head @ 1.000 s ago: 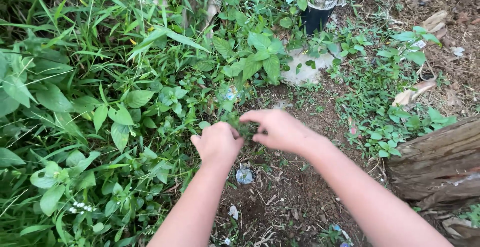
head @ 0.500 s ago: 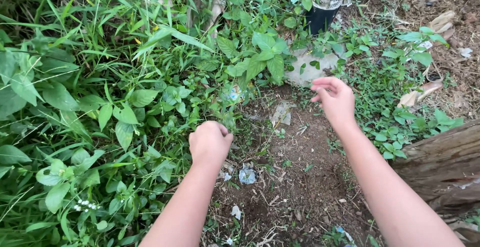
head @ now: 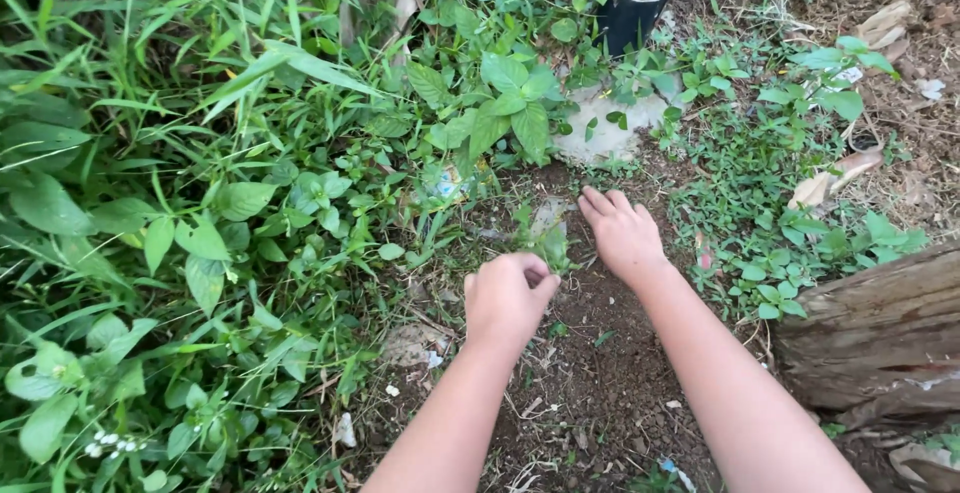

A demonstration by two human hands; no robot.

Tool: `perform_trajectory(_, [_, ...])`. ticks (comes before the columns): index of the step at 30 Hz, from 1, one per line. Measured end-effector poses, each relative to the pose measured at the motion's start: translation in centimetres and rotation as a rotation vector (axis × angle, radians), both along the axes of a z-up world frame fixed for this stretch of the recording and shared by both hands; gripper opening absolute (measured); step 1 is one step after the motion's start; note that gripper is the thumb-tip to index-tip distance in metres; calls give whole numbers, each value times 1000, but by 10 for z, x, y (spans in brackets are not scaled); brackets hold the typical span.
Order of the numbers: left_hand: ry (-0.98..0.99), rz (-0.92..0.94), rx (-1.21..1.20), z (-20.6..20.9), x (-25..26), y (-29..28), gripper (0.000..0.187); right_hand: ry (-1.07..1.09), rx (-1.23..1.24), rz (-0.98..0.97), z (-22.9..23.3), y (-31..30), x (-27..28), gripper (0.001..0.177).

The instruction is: Pulling weeds and unwanted plants from a garden area by hand.

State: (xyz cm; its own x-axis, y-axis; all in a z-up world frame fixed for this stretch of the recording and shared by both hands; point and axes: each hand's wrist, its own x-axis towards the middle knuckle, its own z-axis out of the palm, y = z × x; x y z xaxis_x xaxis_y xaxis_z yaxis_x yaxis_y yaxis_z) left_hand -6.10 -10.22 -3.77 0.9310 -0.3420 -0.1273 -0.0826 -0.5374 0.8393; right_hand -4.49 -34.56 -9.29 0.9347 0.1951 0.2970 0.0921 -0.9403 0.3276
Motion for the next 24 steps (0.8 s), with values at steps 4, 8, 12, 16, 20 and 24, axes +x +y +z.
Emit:
perform_trajectory(4, [71,-7,-42,-17,-6,-19,13,115,24,-144,-17,-18,21,46])
perform_trajectory(8, [167,-35,-114,-27,-9,-34,15,169,-78,-177,-29,-26,34,15])
perform_trajectory(12, [204,-42,-104,-26,-8,-45,15,60,50,-162,-46,-35,42,10])
perform_trajectory(16, [198,-24,-110,-36,-1,-50,14,-30,245,-198,-32,-22,29,7])
perform_trajectory(20, [194,30,-165,-38,6,-46,13,-15,573,-254,-12,-6,6,8])
perform_trajectory(24, [165,81,-165,-33,14,-37,12,0,783,-334,20,12,-14,7])
